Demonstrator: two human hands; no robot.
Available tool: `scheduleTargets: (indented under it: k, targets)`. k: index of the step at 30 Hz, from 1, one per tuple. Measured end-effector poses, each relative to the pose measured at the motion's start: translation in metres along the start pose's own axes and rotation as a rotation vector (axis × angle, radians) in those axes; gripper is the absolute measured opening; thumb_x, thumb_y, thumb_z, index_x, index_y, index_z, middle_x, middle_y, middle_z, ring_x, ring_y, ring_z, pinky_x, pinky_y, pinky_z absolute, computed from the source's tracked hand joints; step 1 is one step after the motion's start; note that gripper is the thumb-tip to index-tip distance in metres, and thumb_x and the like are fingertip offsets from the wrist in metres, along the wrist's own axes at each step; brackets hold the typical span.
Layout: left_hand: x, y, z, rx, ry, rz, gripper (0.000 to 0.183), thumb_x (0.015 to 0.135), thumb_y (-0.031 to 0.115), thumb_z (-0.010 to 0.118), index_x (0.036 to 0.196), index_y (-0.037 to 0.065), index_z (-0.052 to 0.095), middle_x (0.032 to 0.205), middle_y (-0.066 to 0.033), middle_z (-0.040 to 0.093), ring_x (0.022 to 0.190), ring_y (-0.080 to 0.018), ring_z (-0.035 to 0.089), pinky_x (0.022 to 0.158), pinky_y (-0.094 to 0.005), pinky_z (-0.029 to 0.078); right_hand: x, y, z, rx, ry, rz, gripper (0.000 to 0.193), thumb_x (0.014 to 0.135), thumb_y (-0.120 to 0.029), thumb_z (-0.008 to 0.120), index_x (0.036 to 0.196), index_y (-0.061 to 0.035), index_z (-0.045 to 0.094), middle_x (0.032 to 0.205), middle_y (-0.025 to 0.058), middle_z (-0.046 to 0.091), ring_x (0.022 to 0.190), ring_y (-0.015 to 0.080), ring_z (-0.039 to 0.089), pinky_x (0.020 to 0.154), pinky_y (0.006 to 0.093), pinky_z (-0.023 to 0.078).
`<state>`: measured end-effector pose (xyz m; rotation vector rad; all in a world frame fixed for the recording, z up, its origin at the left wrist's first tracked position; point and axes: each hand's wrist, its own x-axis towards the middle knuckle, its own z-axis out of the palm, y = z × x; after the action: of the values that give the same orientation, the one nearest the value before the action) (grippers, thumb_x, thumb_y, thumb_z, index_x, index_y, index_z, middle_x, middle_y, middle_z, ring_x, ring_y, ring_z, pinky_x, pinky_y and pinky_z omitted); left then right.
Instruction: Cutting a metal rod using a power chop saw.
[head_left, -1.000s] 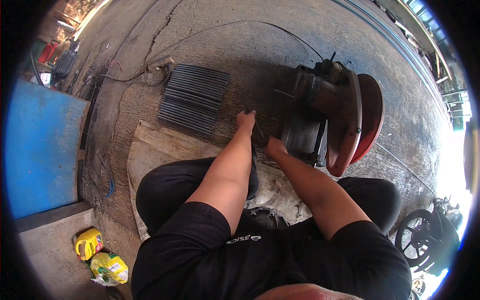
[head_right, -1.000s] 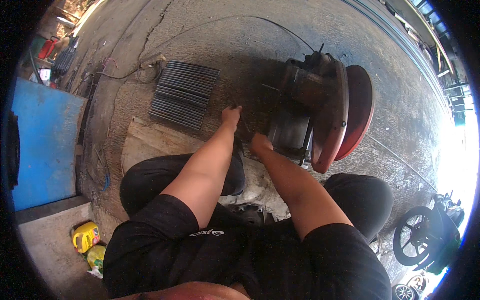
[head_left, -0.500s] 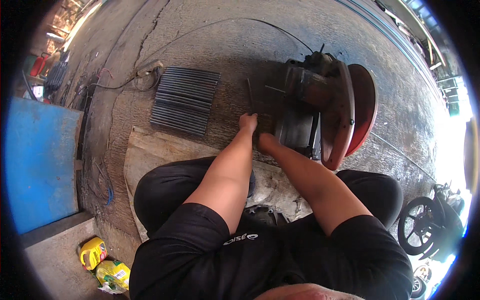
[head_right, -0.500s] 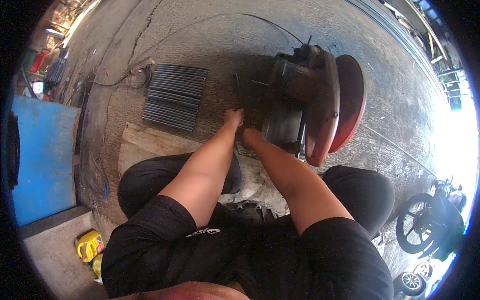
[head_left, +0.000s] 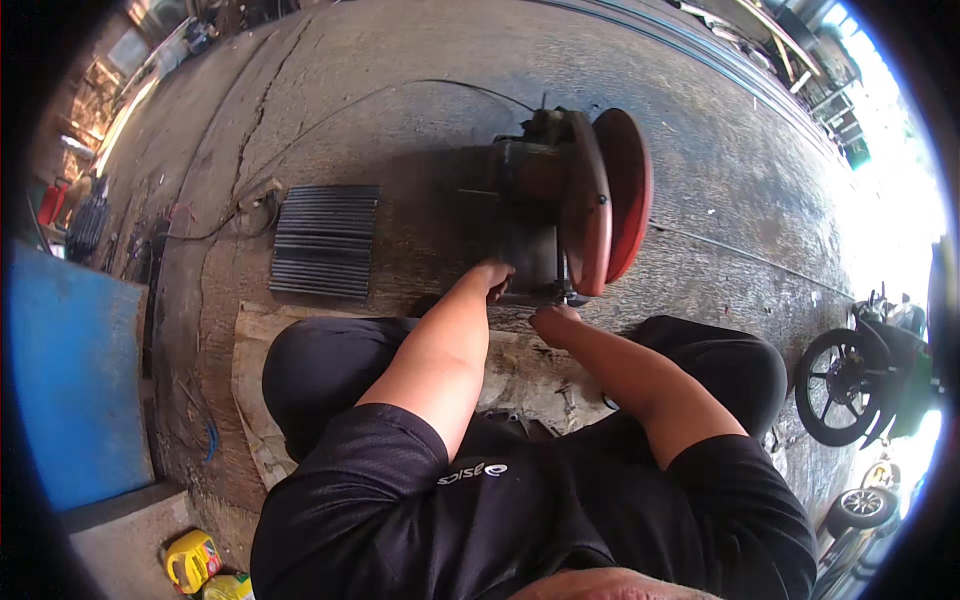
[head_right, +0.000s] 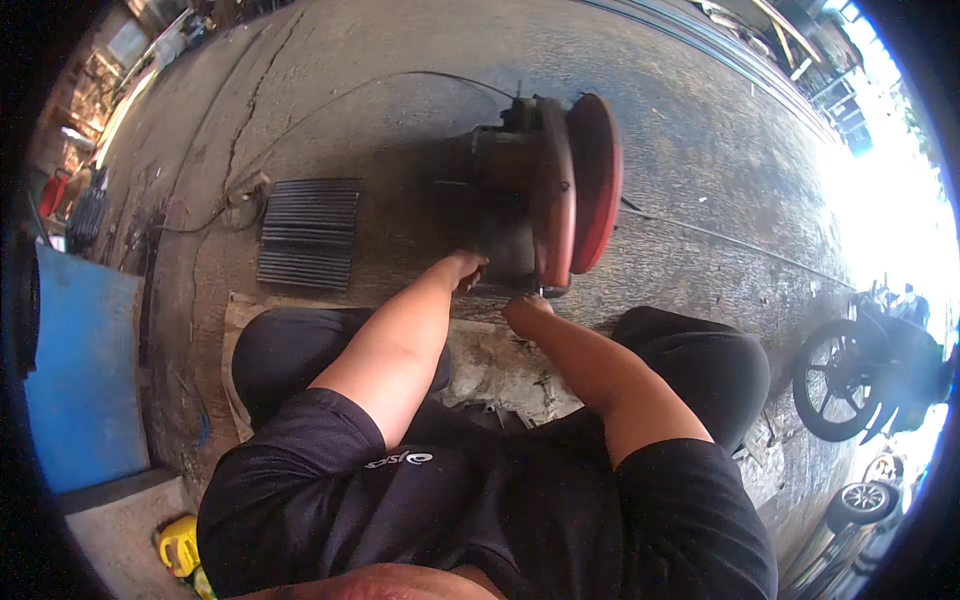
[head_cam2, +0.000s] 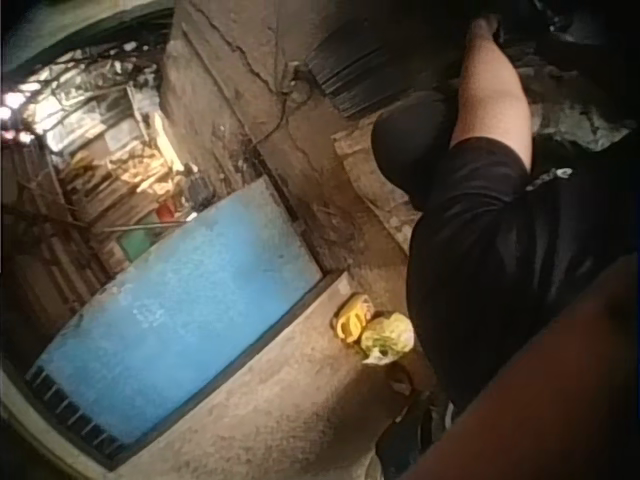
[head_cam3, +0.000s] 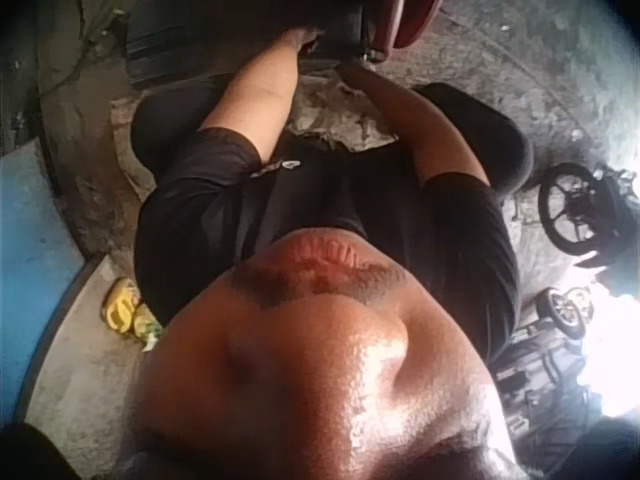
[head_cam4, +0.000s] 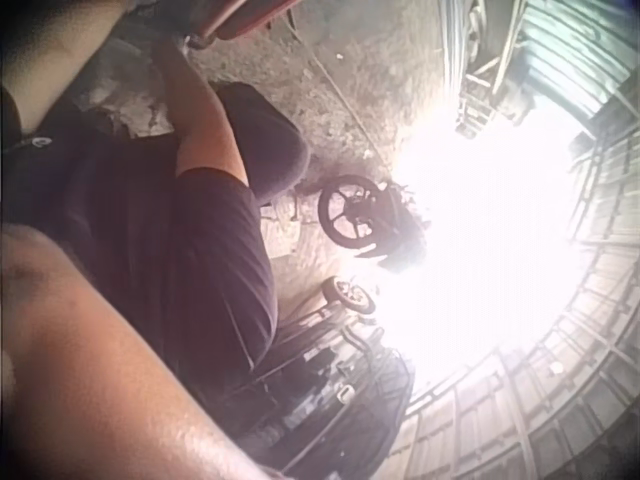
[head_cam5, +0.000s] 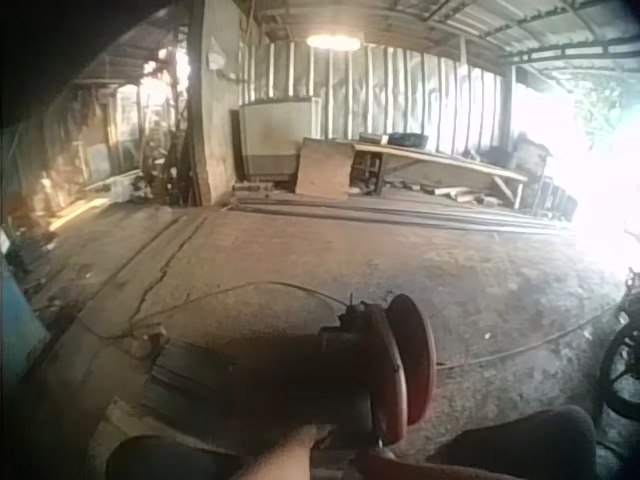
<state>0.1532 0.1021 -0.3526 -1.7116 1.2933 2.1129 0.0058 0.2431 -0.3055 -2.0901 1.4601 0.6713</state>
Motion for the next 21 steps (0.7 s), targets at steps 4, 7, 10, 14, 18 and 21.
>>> scheduleTargets:
  k: [4,7,10,14,18,21]
  targets:
    - [-0.008,0.007,0.043,0.115,-0.105,-0.139,0.028,0.091,0.032,0.055,0.081,0.006,0.06,0.066,-0.0075,0.059,0.054,-0.0194,0.055,0.046,-0.0362,0.043,-0.022,0.017,0.016,-0.168,0.299,-0.098,0.019,0.086,-0.014,0.052,0.098,-0.0113,0.066,0.103,0.0104,0.065,0.108,0.0302,0.059,0.086,0.0443,0.051]
    - [-0.018,-0.001,0.088,0.137,-0.009,-0.133,0.032,0.087,0.039,0.057,0.089,0.007,0.062,0.076,-0.0093,0.061,0.06,-0.0241,0.058,0.054,-0.0413,0.049,-0.027,0.028,0.03,-0.009,0.515,-0.004,0.021,0.086,-0.014,0.049,0.098,-0.01,0.066,0.108,0.0105,0.063,0.109,0.0277,0.056,0.09,0.0412,0.049]
    - [-0.02,-0.013,0.125,-0.134,-0.023,-0.118,0.044,0.081,0.05,0.056,0.096,0.01,0.061,0.089,-0.011,0.063,0.072,-0.0292,0.063,0.065,-0.0486,0.054,-0.017,0.034,0.041,0.264,0.526,0.065,0.02,0.085,-0.015,0.05,0.096,-0.0065,0.065,0.11,0.0112,0.061,0.108,0.0273,0.056,0.092,0.0387,0.047]
    - [0.004,-0.033,0.135,-0.485,-0.174,-0.288,0.044,0.087,0.052,0.043,0.099,0.014,0.061,0.092,-0.0089,0.065,0.08,-0.0258,0.063,0.081,-0.0463,0.051,-0.012,0.042,0.05,0.132,0.548,-0.018,0.023,0.085,-0.011,0.05,0.104,-0.0038,0.061,0.108,0.0125,0.062,0.107,0.0302,0.058,0.091,0.0399,0.049]
    - [0.029,-0.04,0.132,-0.786,-0.258,-0.096,0.043,0.09,0.05,0.041,0.111,0.016,0.059,0.111,-0.0077,0.063,0.101,-0.0255,0.061,0.096,-0.0475,0.043,-0.015,0.047,0.045,0.23,0.666,-0.041,0.023,0.085,-0.013,0.051,0.105,-0.0045,0.061,0.109,0.0109,0.061,0.106,0.0291,0.059,0.09,0.041,0.049]
    - [0.033,-0.038,0.132,-0.984,-0.177,-0.074,0.045,0.09,0.049,0.039,0.115,0.016,0.058,0.118,-0.0071,0.062,0.11,-0.0261,0.058,0.099,-0.0494,0.041,-0.018,0.049,0.04,0.177,0.703,-0.017,0.021,0.079,-0.019,0.059,0.099,-0.0121,0.065,0.107,0.0055,0.061,0.106,0.0241,0.056,0.092,0.0366,0.045]
